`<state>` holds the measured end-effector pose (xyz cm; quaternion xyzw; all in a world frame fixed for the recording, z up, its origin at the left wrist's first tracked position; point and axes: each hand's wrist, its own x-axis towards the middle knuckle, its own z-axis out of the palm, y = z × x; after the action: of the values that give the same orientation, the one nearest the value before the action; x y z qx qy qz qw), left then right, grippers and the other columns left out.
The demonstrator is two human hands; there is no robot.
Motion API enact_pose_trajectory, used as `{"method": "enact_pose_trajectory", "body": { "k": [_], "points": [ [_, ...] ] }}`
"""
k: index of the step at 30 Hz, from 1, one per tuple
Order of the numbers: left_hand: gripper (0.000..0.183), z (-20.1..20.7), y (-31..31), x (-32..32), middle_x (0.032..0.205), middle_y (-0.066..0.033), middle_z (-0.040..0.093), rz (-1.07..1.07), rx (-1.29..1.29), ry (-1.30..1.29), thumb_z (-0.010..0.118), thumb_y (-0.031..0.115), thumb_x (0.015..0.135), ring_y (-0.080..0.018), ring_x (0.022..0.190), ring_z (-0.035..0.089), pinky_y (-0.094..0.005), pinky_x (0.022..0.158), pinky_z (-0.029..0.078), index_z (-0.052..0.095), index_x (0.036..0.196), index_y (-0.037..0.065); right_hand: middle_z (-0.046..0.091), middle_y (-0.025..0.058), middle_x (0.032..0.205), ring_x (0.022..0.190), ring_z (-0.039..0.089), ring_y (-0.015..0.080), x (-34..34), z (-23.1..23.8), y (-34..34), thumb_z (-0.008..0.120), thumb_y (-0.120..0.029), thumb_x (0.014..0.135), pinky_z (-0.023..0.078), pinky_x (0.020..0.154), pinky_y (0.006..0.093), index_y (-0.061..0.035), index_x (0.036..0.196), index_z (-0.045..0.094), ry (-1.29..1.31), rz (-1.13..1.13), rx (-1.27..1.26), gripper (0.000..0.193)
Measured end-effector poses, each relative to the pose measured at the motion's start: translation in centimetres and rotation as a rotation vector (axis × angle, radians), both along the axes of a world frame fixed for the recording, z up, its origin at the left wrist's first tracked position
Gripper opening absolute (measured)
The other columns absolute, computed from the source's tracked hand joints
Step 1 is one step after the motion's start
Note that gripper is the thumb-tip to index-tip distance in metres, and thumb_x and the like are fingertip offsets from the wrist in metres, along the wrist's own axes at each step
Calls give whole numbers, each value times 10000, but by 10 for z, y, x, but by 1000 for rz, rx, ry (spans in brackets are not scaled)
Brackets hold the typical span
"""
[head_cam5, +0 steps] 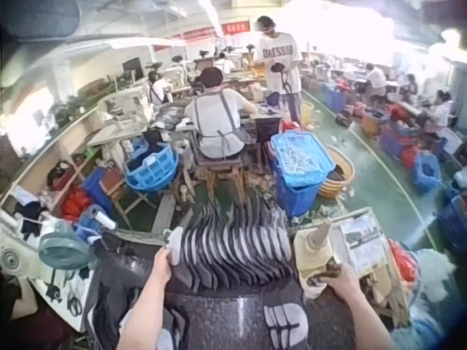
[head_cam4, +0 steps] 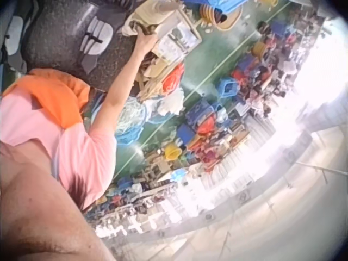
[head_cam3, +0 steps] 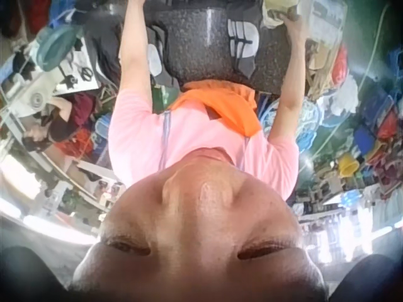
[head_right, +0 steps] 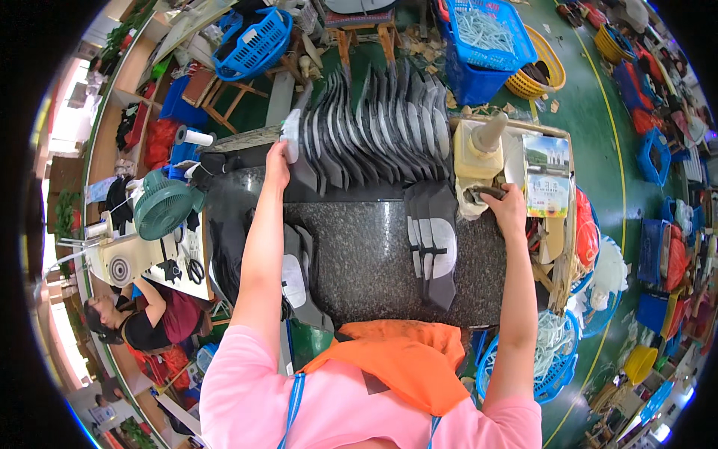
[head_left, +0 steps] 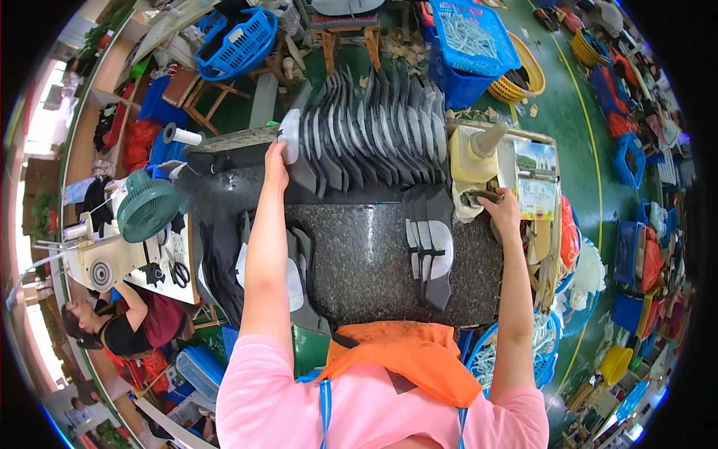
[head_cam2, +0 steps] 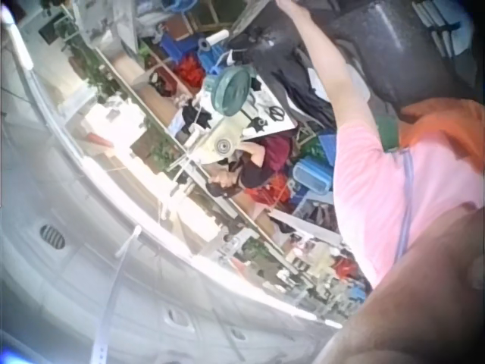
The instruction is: The person is applying glue or adhesive to shoe components using a small brush.
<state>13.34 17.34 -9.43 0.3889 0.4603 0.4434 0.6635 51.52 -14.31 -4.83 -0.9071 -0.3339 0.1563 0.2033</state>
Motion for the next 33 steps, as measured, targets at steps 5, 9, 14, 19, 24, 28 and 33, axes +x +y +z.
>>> {"method": "enact_pose_trajectory", "body": {
  "k": [5,9,14,19,24,28,33],
  "points": [
    [405,30,-91,59,1166,-145,444,337,626,827,591,166,814,-206,1066,438,-321,913,337,460,1143,-30,582,150,1023,940,554,290,-16,-31,-80,537,-372,800,430,797,354,-8,962,604,548,-85,-245,404],
    [322,26,-260,89,1059,-84,564,-640,-167,100,584,135,821,-127,894,538,-249,758,431,490,1099,4,587,148,984,928,561,281,-85,-84,-128,495,-275,837,429,810,336,-18,956,616,610,168,30,308],
    [337,-15,-331,122,941,-50,579,-565,-463,137,623,223,800,-113,810,543,-245,707,440,488,1039,28,589,109,885,825,573,226,-109,-70,-129,503,-227,845,444,764,306,-4,962,594,531,106,165,268],
    [358,-14,-309,129,778,-31,589,-667,-545,333,637,350,781,-102,656,563,-228,593,451,539,919,34,550,15,851,722,524,95,-117,-27,-115,520,-262,861,452,660,251,-30,1025,527,1251,-94,258,284],
    [388,8,-277,115,919,-82,621,-763,-993,-330,527,386,850,-195,792,609,-342,704,502,540,1049,54,571,48,849,674,552,115,-110,6,-87,496,-334,874,470,581,253,-21,1053,516,1544,195,359,362],
    [272,50,-257,129,918,-35,616,-620,-440,-98,563,259,848,-138,823,589,-282,750,471,549,1026,53,566,95,772,672,531,186,-53,-34,-32,603,-244,780,436,609,308,-2,899,550,150,-191,723,275],
    [234,71,-290,144,969,-56,601,-439,-267,-173,557,195,851,-156,897,569,-292,793,453,539,1026,41,586,159,830,769,574,315,1,-60,-6,599,-292,776,446,685,382,-44,987,580,46,132,436,326]
  ]
}}
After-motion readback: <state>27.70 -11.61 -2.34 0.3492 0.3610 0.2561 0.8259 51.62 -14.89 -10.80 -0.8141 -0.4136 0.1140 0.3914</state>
